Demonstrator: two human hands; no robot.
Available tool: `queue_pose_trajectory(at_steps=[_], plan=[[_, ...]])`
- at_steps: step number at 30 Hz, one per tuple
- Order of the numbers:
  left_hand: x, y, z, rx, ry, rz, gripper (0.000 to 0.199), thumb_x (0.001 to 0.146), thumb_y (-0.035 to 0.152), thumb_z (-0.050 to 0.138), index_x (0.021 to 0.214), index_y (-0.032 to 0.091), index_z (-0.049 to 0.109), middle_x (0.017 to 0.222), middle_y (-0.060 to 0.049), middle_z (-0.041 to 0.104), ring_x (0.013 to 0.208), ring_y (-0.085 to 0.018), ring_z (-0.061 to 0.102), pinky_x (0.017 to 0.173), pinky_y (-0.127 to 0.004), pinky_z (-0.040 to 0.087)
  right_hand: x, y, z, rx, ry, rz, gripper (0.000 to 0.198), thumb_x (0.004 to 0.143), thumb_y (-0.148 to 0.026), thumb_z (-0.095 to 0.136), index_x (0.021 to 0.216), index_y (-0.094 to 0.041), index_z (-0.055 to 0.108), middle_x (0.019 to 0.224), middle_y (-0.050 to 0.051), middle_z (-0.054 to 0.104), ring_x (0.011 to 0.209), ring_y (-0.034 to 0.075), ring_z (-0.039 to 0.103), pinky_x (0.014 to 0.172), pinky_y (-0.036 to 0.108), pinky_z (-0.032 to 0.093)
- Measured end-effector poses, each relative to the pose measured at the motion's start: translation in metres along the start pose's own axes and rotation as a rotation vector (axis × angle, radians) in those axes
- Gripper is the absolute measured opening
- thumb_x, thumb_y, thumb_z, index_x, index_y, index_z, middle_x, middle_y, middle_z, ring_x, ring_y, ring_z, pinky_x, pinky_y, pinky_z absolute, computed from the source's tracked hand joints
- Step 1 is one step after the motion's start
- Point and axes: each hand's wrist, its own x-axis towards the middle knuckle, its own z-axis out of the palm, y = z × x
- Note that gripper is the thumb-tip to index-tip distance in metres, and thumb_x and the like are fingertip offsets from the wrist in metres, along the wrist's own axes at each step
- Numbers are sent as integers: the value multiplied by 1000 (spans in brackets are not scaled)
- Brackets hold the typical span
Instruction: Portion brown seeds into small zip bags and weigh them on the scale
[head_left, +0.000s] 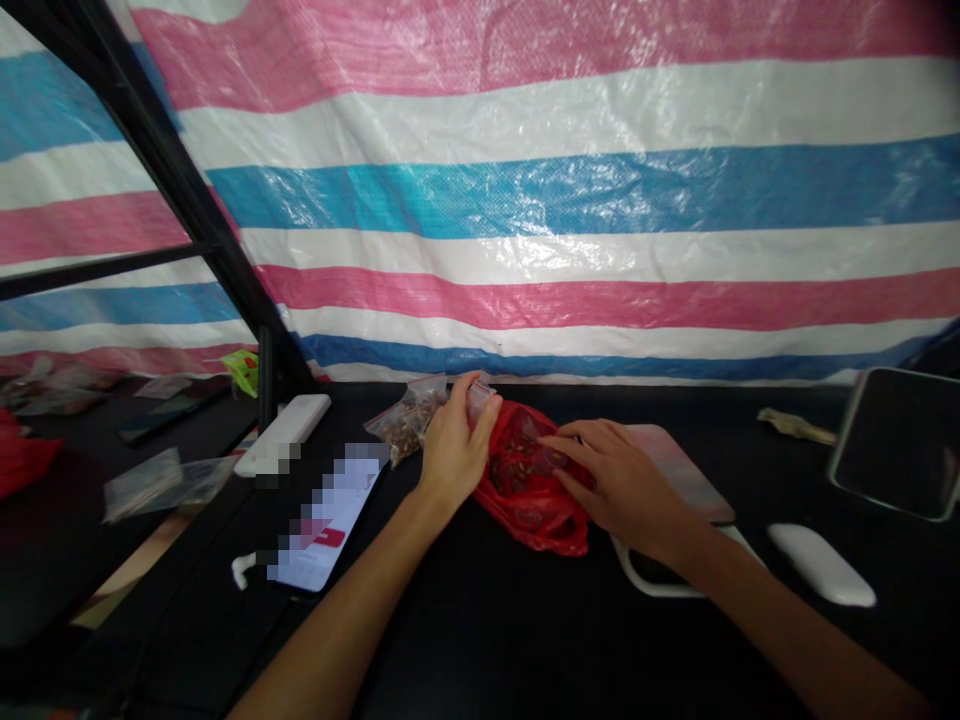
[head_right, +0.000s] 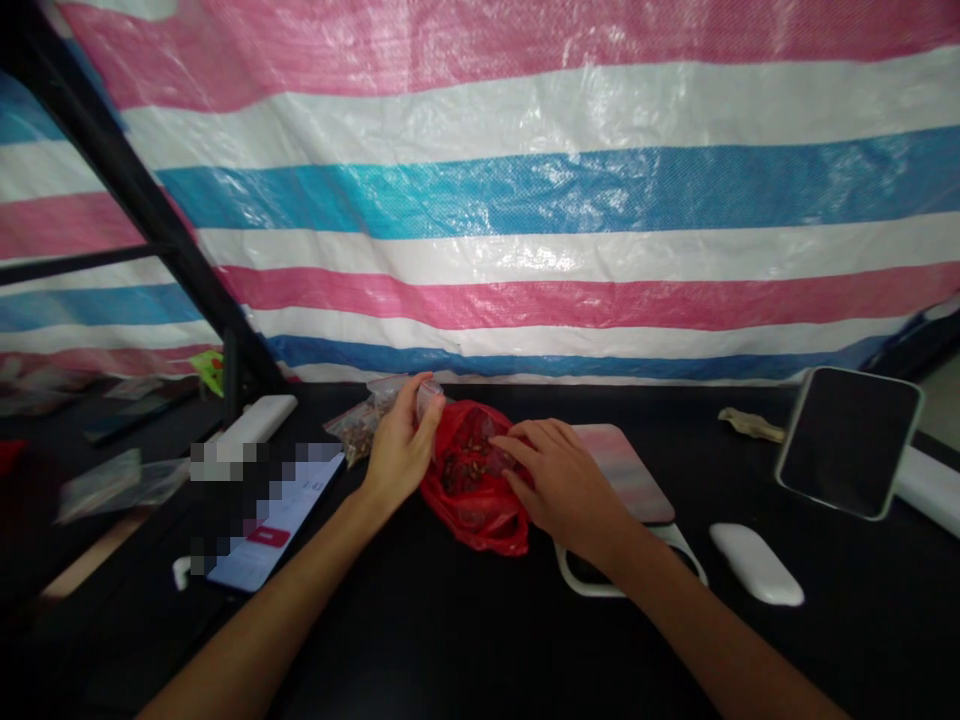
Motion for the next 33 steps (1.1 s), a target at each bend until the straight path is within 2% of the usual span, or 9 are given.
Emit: queue_pose_trajectory(at_steps=[5,10,15,18,21,25,27,30,33], plan=[[2,0,-1,90,75,29,35,102,49,51,121,22,63,114,-10,73,109,-29,69,99,-44,51,1,-2,-3,-20,-44,15,24,94,-19,63,115,-27,70,117,7,73,109,27,65,100,51,44],[3,-5,0,122,76,13,40,103,50,50,129,21,58,115,-12,73,110,-30,70,99,-44,52,3,-4,-5,-8,-15,-16,37,97,-19,58,133,-30,62,129,8,71,114,26,66,100,48,41],[3,0,-4,177,71,-1,40,106,49,39,131,21,56,115,-13,73,108,-30,71,95,-43,54,2,-8,-6,38,-6,10,20,97,-28,64,117,-28,63,122,6,75,107,26,69,99,47,40],[3,9,-6,362,66,-74,39,107,45,33,119,20,61,105,-15,74,96,-33,74,85,-44,55,1,-7,-5,33,19,40,16,97,-29,64,113,-27,61,119,5,76,101,25,70,101,49,39],[-1,19,-6,592,24,-186,38,106,42,34,109,16,61,96,-19,73,81,-35,75,77,-45,55,0,-3,-4,2,20,35,32,100,-23,56,131,-29,56,128,7,73,110,26,69,102,50,39],[-16,29,0,713,-65,-222,42,102,47,43,118,12,57,102,-24,70,81,-37,75,72,-45,55,-1,3,-1,-44,17,26,54,100,-10,43,149,-30,47,141,10,64,126,27,61,105,50,41],[-25,30,5,694,-139,-218,41,98,45,49,122,11,53,110,-25,67,82,-37,74,71,-45,55,-2,5,-1,-49,-2,10,51,99,-8,41,143,-30,55,139,10,66,126,27,62,104,50,42],[-32,28,13,521,-249,-172,31,90,27,54,118,16,48,118,-20,60,81,-33,73,70,-43,54,-1,5,-6,-58,-11,14,40,100,-13,48,134,-29,62,133,9,70,125,29,63,103,52,41],[-29,20,22,264,-167,-116,37,79,8,54,112,22,43,115,-13,54,88,-26,69,77,-38,54,6,5,-16,-93,9,46,38,95,-13,55,129,-29,64,128,7,74,128,31,60,105,55,36]])
